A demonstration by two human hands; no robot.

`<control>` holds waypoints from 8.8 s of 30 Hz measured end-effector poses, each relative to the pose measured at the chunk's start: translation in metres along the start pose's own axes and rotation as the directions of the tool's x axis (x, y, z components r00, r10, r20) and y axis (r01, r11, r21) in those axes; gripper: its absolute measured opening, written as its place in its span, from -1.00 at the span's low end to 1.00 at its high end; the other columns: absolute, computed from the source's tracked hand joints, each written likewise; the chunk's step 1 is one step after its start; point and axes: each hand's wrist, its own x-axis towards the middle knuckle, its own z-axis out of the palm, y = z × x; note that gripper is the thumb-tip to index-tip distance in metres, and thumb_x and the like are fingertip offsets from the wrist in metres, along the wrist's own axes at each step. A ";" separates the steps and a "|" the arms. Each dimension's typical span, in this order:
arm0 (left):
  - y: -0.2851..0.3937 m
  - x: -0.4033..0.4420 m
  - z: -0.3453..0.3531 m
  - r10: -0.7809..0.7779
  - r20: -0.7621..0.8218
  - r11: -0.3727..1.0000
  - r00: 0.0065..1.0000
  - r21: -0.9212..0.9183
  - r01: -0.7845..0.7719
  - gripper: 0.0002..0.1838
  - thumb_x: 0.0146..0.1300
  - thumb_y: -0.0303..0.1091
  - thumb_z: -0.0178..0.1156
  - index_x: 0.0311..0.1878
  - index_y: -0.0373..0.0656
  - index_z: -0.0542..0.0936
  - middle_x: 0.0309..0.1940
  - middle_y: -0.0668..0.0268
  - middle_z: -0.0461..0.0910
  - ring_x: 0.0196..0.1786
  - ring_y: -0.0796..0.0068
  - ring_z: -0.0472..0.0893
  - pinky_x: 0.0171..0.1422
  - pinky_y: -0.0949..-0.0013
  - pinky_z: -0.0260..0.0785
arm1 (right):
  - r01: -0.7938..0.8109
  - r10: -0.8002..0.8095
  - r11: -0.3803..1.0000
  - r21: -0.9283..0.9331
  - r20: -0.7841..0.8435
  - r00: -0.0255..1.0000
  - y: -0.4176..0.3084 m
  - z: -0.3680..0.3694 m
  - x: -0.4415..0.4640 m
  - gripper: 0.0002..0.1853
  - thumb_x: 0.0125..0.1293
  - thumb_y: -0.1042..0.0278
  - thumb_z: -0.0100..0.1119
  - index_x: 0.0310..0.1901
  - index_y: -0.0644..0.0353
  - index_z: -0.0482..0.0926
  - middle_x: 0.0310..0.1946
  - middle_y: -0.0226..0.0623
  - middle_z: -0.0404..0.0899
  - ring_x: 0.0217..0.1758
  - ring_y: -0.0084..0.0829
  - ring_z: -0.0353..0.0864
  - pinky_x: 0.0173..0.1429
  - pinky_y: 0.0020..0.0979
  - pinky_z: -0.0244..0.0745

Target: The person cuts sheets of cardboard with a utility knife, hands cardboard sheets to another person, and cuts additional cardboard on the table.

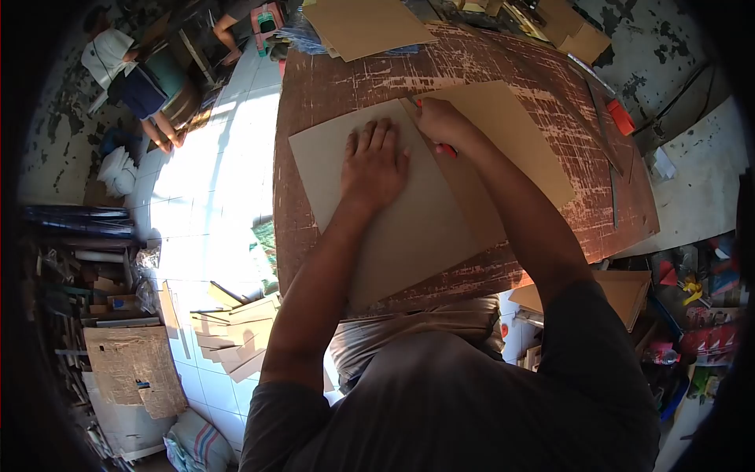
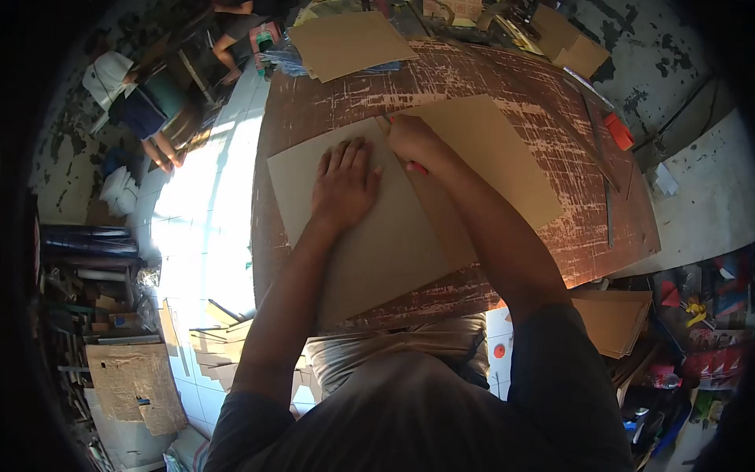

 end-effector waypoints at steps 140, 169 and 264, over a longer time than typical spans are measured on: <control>-0.002 0.003 0.003 0.017 -0.014 1.000 1.000 -0.009 -0.017 -0.34 0.57 0.06 -0.16 0.55 -0.17 0.27 0.59 0.17 0.22 0.66 0.15 0.13 0.74 -0.05 -0.16 | 0.176 -0.154 0.914 -0.366 0.088 0.984 -0.006 -0.001 0.008 -0.62 0.47 0.24 0.04 0.00 0.43 0.66 -0.12 0.14 0.74 -0.18 -0.03 0.82 -0.06 -0.09 0.71; -0.001 0.002 0.005 0.031 -0.036 1.000 0.999 0.001 -0.031 -0.39 0.56 0.04 -0.15 0.48 -0.16 0.33 0.54 0.21 0.28 0.63 0.17 0.17 0.71 -0.07 -0.09 | -0.054 0.078 0.985 -0.166 0.139 0.987 0.089 0.008 -0.346 -0.71 0.59 0.22 -0.02 0.01 0.35 0.41 -0.46 0.11 0.65 -0.34 0.17 0.71 -0.23 0.10 0.58; 0.004 0.004 -0.016 0.044 -0.008 0.996 0.999 -0.075 -0.045 -0.39 0.54 0.00 0.01 0.53 -0.08 0.35 0.56 0.18 0.30 0.63 0.15 0.19 0.73 -0.01 -0.12 | -0.035 0.337 0.917 0.397 -0.726 0.600 0.257 -0.078 -0.209 -0.70 0.40 0.32 0.29 0.03 0.37 0.64 -0.31 -0.12 0.71 -0.29 -0.33 0.67 -0.13 -0.27 0.53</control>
